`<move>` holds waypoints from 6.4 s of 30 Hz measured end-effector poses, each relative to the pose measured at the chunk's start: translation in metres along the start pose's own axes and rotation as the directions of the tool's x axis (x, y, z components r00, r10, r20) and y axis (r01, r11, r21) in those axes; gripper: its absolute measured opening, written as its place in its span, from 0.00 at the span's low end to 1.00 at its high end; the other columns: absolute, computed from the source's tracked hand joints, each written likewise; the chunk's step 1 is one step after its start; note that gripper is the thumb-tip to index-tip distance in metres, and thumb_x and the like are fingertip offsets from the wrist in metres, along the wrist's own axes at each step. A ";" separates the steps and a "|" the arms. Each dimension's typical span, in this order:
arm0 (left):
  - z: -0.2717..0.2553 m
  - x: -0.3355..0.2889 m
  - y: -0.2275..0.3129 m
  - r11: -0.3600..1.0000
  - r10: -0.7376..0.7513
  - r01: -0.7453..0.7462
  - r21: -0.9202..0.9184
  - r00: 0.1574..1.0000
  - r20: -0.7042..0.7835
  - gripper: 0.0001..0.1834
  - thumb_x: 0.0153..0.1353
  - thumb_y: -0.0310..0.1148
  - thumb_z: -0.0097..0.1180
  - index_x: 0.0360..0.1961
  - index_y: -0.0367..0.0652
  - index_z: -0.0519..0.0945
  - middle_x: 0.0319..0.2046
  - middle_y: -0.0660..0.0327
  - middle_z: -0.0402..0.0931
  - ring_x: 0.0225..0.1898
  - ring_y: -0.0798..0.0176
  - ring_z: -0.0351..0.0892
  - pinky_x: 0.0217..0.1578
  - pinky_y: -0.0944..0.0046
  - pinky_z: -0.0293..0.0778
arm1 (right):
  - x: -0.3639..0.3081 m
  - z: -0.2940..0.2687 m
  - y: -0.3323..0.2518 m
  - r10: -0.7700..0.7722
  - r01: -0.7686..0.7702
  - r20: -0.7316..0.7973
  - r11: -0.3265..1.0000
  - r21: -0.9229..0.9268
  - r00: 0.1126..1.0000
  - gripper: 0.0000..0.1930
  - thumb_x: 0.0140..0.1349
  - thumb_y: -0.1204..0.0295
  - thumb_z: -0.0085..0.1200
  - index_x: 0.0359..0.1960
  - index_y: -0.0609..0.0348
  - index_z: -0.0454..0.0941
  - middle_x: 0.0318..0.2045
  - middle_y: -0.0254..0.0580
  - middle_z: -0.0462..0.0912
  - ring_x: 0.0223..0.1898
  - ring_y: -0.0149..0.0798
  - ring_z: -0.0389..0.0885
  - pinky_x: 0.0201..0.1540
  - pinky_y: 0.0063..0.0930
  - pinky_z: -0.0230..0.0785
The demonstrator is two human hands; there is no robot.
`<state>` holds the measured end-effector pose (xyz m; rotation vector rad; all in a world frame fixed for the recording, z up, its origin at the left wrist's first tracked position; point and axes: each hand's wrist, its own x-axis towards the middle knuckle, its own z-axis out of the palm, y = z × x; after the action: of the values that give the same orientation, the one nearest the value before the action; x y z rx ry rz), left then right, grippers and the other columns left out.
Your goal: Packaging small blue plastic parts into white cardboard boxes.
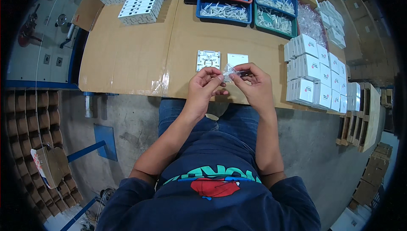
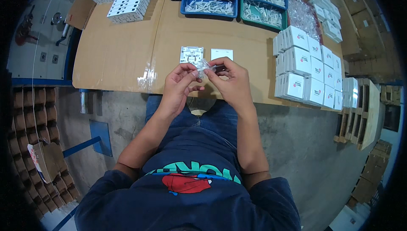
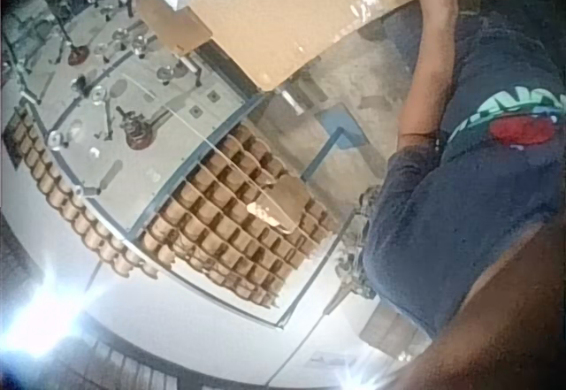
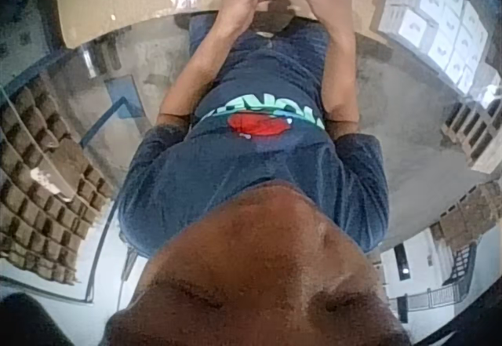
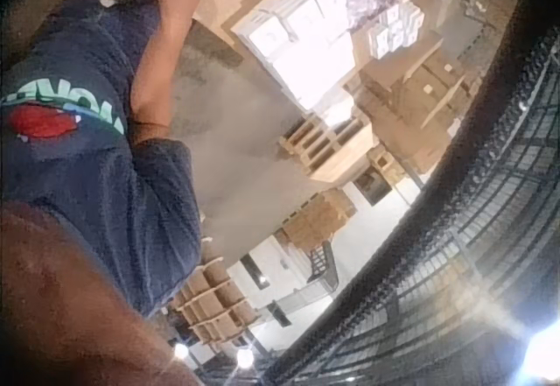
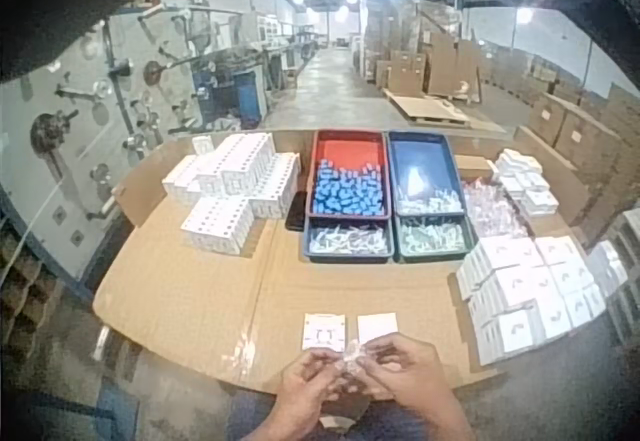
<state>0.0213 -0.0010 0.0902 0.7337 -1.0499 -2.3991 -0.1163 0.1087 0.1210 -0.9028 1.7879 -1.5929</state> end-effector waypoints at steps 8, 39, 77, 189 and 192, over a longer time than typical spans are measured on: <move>-0.004 0.002 0.004 0.994 -0.101 0.099 0.050 0.994 0.036 0.13 0.68 0.27 0.58 0.53 0.41 0.75 0.45 0.61 0.78 0.45 0.66 0.81 0.44 0.61 0.82 | -0.002 -0.001 0.006 0.027 -0.027 0.006 0.998 0.058 1.000 0.09 0.63 0.82 0.63 0.45 0.67 0.80 0.39 0.36 0.83 0.39 0.22 0.80 0.42 0.15 0.74; 0.004 -0.001 -0.007 0.999 0.018 -0.017 -0.045 1.000 0.016 0.16 0.65 0.21 0.60 0.52 0.43 0.74 0.46 0.63 0.76 0.46 0.69 0.78 0.47 0.63 0.78 | -0.002 0.004 0.003 -0.071 0.071 0.003 0.994 0.089 0.997 0.07 0.65 0.82 0.59 0.43 0.70 0.82 0.42 0.41 0.82 0.42 0.29 0.83 0.45 0.21 0.78; 0.005 -0.001 -0.009 0.995 0.037 -0.046 -0.094 0.995 -0.098 0.13 0.72 0.31 0.56 0.54 0.38 0.78 0.47 0.59 0.80 0.46 0.66 0.80 0.44 0.64 0.79 | 0.001 -0.009 0.008 -0.143 0.142 0.044 0.990 0.025 0.989 0.08 0.69 0.76 0.58 0.45 0.67 0.83 0.42 0.41 0.84 0.42 0.32 0.83 0.48 0.25 0.77; 0.008 -0.002 -0.005 0.956 -0.100 0.108 -0.273 0.994 0.040 0.13 0.70 0.28 0.56 0.54 0.39 0.77 0.47 0.61 0.79 0.50 0.67 0.78 0.51 0.62 0.75 | 0.001 -0.002 0.001 -0.009 0.015 0.072 0.996 -0.092 0.997 0.08 0.63 0.78 0.62 0.43 0.63 0.85 0.33 0.28 0.80 0.23 0.16 0.59 0.24 0.17 0.50; 0.010 -0.001 -0.006 0.968 -0.068 0.075 -0.240 0.997 0.037 0.14 0.69 0.28 0.58 0.54 0.38 0.76 0.47 0.61 0.79 0.50 0.67 0.78 0.51 0.62 0.76 | 0.002 0.003 -0.001 -0.043 0.043 0.006 0.999 0.031 0.999 0.07 0.63 0.78 0.63 0.41 0.63 0.85 0.29 0.25 0.78 0.22 0.15 0.57 0.23 0.17 0.47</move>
<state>0.0147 0.0090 0.0913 0.6628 -0.7339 -2.5469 -0.1152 0.1052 0.1215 -0.9373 1.7456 -1.6377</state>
